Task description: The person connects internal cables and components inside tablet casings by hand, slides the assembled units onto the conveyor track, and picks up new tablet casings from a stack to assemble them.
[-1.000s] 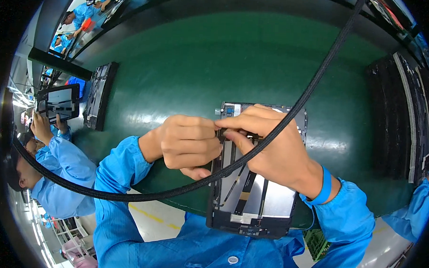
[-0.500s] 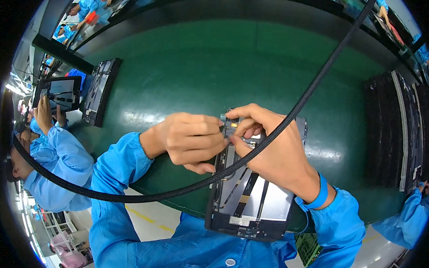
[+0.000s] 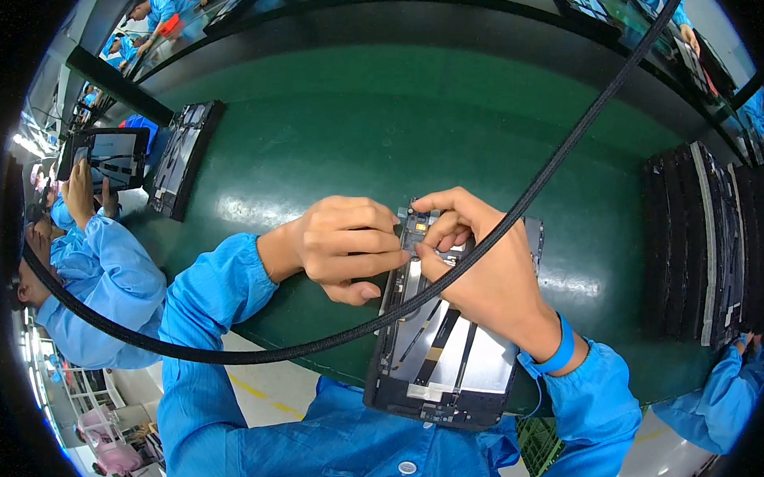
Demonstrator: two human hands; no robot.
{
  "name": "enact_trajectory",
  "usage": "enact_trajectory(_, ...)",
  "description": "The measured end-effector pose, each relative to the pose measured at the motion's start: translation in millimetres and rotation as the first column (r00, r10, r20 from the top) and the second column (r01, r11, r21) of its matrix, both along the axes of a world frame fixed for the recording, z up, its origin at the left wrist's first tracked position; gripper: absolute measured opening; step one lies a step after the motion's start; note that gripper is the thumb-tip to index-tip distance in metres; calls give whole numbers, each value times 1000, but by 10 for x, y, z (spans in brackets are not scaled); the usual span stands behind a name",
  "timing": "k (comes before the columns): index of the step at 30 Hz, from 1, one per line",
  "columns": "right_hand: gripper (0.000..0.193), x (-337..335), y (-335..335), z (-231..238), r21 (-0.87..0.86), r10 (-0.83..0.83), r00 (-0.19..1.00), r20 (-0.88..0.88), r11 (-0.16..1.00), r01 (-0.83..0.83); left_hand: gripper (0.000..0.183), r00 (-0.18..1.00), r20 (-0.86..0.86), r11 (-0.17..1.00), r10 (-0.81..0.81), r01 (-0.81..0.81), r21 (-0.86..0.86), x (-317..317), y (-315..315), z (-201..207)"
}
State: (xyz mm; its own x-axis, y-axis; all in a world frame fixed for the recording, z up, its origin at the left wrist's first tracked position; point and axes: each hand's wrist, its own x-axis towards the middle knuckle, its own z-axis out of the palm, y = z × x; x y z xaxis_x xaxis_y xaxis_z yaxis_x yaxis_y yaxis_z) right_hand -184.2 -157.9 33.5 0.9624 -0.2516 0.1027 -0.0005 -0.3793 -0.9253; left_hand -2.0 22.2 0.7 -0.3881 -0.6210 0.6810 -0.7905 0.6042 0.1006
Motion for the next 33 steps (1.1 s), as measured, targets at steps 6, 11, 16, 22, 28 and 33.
enact_trajectory(6,43,-4,-3,-6,70,3,1000,5,998,-3,35,1000,-4,1000,-12,12,9,-2,17,11)
enact_trajectory(11,44,-4,-14,0,75,12,1000,-10,997,-11,31,1000,-26,1000,-7,7,10,-42,-14,82)
enact_trajectory(16,43,9,-3,-7,66,15,1000,-23,998,-13,32,997,-80,998,7,-3,55,-40,17,56)
enact_trajectory(22,43,30,20,17,42,12,1000,-24,999,-11,34,996,-80,999,28,-25,42,-25,55,-21)
enact_trajectory(28,62,-43,18,-26,22,-7,997,75,1000,6,28,990,-139,998,32,-23,64,-74,-5,51)
enact_trajectory(33,62,-165,-95,-1,-66,-59,952,301,994,82,32,982,-12,982,188,-187,22,-217,98,72)
